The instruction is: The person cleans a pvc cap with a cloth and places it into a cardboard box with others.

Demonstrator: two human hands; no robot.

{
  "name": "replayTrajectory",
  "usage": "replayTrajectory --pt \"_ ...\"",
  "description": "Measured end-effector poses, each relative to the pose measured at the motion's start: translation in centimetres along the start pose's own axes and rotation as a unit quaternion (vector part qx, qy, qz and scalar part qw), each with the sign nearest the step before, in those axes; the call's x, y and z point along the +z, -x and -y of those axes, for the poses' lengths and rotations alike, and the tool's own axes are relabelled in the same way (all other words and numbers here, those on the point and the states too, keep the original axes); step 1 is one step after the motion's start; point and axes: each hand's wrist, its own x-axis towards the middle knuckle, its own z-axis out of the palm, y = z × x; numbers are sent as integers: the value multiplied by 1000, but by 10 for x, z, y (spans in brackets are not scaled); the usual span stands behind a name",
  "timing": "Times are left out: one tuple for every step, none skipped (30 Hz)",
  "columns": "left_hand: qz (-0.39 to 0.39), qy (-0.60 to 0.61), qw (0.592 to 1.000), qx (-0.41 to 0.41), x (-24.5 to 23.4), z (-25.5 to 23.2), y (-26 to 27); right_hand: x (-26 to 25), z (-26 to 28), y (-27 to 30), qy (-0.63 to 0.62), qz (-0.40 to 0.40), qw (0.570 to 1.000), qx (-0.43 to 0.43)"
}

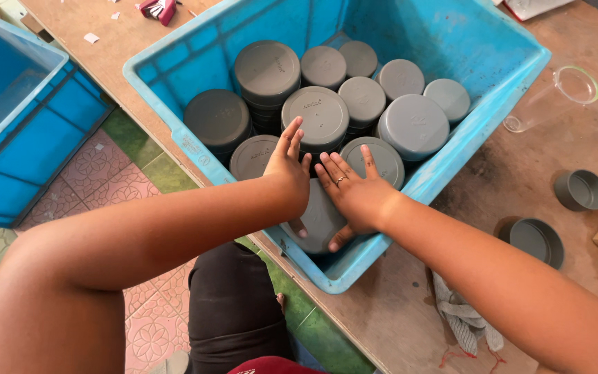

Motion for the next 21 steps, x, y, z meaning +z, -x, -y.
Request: replayTrajectory --pt "-1 -1 1000 -1 -1 1 0 0 -1 0 0 -1 1000 1" --pt "-1 1 1000 -11 -2 2 1 0 -3 0 -7 -2 1000 8" --pt "0 6 1000 -21 -2 2 1 1 -3 -1 -14 -2 1000 13" --pt "0 5 1000 -21 -3 4 4 2 -4 -2 -14 -3 1000 13" --pt "-4 14 999 -30 -5 5 6 3 -6 -3 -17 -4 1000 22" --pt "-8 22 999 -40 -6 7 9 4 -7 -4 -20 -5 999 30" --pt "-9 21 999 -40 -6 8 10 6 -9 -6 -19 -5 999 31" --pt "-25 36 998 -50 -6 8 11 8 -11 -8 -20 -12 999 37" --pt "-41 49 996 -59 -6 9 12 9 -13 -10 -20 -18 999 43" --pt "-42 48 996 -59 -4 8 10 9 -14 -8 -21 -19 999 45" --pt "-56 61 994 -66 -2 7 8 8 -15 -7 -33 -31 998 50" --pt "-70 75 992 -72 0 6 5 8 -16 -6 -46 -44 997 54" --pt "-71 74 992 -72 1 5 5 9 -18 -7 -46 -44 996 56" --pt "-77 81 991 -72 2 5 5 11 -19 -8 -51 -51 995 61" --pt "-83 90 990 -71 4 4 4 13 -21 -8 -56 -57 995 66" --pt "-83 90 990 -70 4 3 5 12 -20 -7 -56 -57 995 67" --pt "-90 98 989 -70 4 3 5 12 -20 -7 -59 -61 994 67" --pt "-97 105 987 -70 4 2 6 11 -20 -6 -62 -65 994 68" --pt "-98 105 987 -70 4 3 6 10 -20 -5 -62 -65 994 68" --pt "-102 112 986 -69 4 3 7 8 -20 -4 -65 -70 993 66" --pt "-107 120 985 -68 4 3 8 7 -20 -2 -69 -74 993 64"
